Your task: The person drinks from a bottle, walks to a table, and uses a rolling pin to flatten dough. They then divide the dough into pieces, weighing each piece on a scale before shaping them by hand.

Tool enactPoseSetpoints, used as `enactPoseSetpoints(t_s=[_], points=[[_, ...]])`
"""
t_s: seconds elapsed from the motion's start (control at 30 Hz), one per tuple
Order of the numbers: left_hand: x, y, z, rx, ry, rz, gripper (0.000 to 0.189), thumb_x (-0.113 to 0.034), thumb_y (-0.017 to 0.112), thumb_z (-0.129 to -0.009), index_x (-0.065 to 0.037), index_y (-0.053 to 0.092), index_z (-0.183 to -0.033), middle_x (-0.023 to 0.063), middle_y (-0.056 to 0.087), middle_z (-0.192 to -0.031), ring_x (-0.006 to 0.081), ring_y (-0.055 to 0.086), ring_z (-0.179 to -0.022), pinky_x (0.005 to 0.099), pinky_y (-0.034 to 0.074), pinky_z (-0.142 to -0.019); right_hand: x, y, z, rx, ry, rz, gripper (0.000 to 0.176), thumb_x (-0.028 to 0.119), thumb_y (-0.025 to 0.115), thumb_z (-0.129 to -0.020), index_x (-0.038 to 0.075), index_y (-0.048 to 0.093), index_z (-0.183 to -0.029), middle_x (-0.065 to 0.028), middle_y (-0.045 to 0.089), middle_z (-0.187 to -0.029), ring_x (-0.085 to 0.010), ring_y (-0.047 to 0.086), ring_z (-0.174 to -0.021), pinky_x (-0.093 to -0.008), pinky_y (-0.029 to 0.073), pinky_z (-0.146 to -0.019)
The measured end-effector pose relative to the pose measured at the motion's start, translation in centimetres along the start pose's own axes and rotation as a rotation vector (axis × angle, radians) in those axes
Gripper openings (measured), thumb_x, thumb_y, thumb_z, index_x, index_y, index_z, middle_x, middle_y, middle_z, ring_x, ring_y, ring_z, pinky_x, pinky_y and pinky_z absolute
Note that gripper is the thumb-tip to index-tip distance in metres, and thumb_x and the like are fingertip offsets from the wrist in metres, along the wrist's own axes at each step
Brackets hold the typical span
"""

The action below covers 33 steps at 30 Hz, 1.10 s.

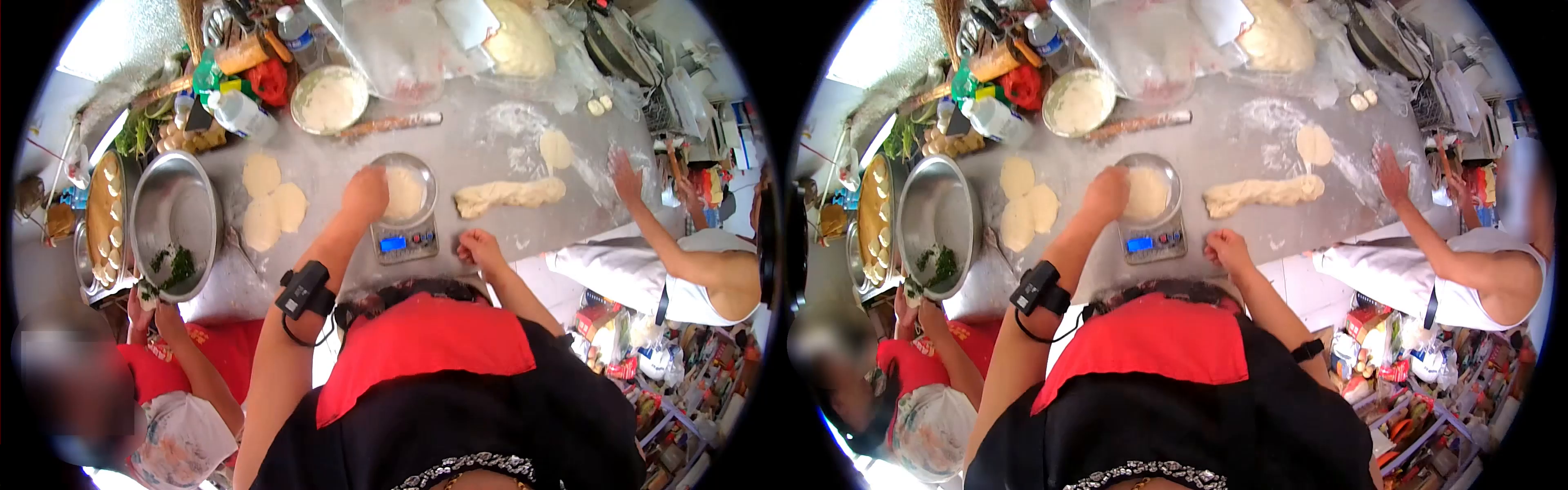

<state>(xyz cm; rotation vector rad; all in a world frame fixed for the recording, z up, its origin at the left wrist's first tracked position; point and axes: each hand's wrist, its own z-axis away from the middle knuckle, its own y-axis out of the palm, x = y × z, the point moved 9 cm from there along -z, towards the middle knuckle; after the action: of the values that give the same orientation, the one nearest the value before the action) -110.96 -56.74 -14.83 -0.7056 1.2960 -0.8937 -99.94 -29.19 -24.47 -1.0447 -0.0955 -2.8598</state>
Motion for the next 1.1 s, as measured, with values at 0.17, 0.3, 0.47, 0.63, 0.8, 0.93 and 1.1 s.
enactPoseSetpoints(t_s=[0.17,0.3,0.47,0.63,0.8,0.93,1.1], points=[[-0.3,1.0,-0.8,0.034,-0.029,-0.049,0.017,-0.012,0.062,-0.08,-0.003,0.061,-0.095,0.0178,0.062,-0.1,0.0365,0.06,-0.095,0.044,0.05,-0.084,3.4,1.4,0.3,-0.001,-0.077,0.016,0.011,0.017,0.062,-0.087,0.006,0.059,-0.089,-0.0039,0.063,-0.072,-0.0102,0.056,-0.06,-0.0234,0.044,-0.054],[0.3,1.5,-1.8,0.168,-0.1,-0.097,0.017,-0.013,0.064,-0.078,-0.003,0.061,-0.092,0.017,0.062,-0.099,0.0364,0.062,-0.091,0.0438,0.051,-0.081,6.4,3.7,0.2,0.065,-0.134,0.004,0.01,0.013,0.061,-0.086,0.004,0.059,-0.089,-0.0045,0.062,-0.073,-0.0108,0.056,-0.062,-0.0232,0.045,-0.057],[-1.2,0.3,-1.3,0.297,-0.189,0.038,0.023,-0.018,0.069,-0.074,-0.004,0.064,-0.092,0.0171,0.065,-0.099,0.0342,0.063,-0.093,0.0425,0.051,-0.082,8.5,5.7,-0.1,0.109,-0.168,-0.058,0.011,0.016,0.061,-0.088,0.006,0.058,-0.091,-0.002,0.062,-0.073,-0.0082,0.055,-0.062,-0.0219,0.044,-0.056],[0.7,2.3,-0.4,0.169,-0.165,0.222,0.027,-0.019,0.069,-0.069,-0.008,0.067,-0.093,0.0158,0.066,-0.1,0.0322,0.064,-0.092,0.04,0.05,-0.079,9.0,6.9,-1.4,0.106,-0.224,-0.09,0.009,0.009,0.059,-0.087,0.001,0.058,-0.092,-0.0034,0.059,-0.071,-0.0099,0.053,-0.06,-0.023,0.045,-0.058],[-0.8,1.9,-0.1,0.282,-0.13,0.347,0.028,-0.017,0.067,-0.072,-0.011,0.065,-0.099,0.0144,0.067,-0.088,0.0326,0.065,-0.082,0.0403,0.05,-0.074,10.6,7.4,-1.4,0.095,-0.294,-0.031,0.013,0.01,0.061,-0.086,0.001,0.059,-0.094,-0.0021,0.06,-0.072,-0.0091,0.054,-0.062,-0.0231,0.044,-0.057],[-1.8,1.7,2.0,0.223,-0.025,0.409,0.025,-0.014,0.063,-0.074,-0.009,0.064,-0.099,0.0153,0.067,-0.088,0.0343,0.064,-0.084,0.041,0.05,-0.073,12.8,8.7,0.2,0.095,-0.424,0.209,0.021,0.015,0.065,-0.084,0.0,0.06,-0.097,-0.0014,0.06,-0.071,-0.0077,0.053,-0.063,-0.0242,0.043,-0.056],[-3.0,1.4,2.8,0.164,0.108,0.414,0.028,-0.014,0.062,-0.077,-0.008,0.062,-0.104,0.0153,0.067,-0.091,0.0345,0.064,-0.087,0.0405,0.05,-0.074,13.5,10.2,-0.9,0.14,-0.482,0.328,0.024,0.019,0.069,-0.082,0.001,0.062,-0.096,-0.0034,0.062,-0.073,-0.0086,0.055,-0.066,-0.0259,0.045,-0.059]])
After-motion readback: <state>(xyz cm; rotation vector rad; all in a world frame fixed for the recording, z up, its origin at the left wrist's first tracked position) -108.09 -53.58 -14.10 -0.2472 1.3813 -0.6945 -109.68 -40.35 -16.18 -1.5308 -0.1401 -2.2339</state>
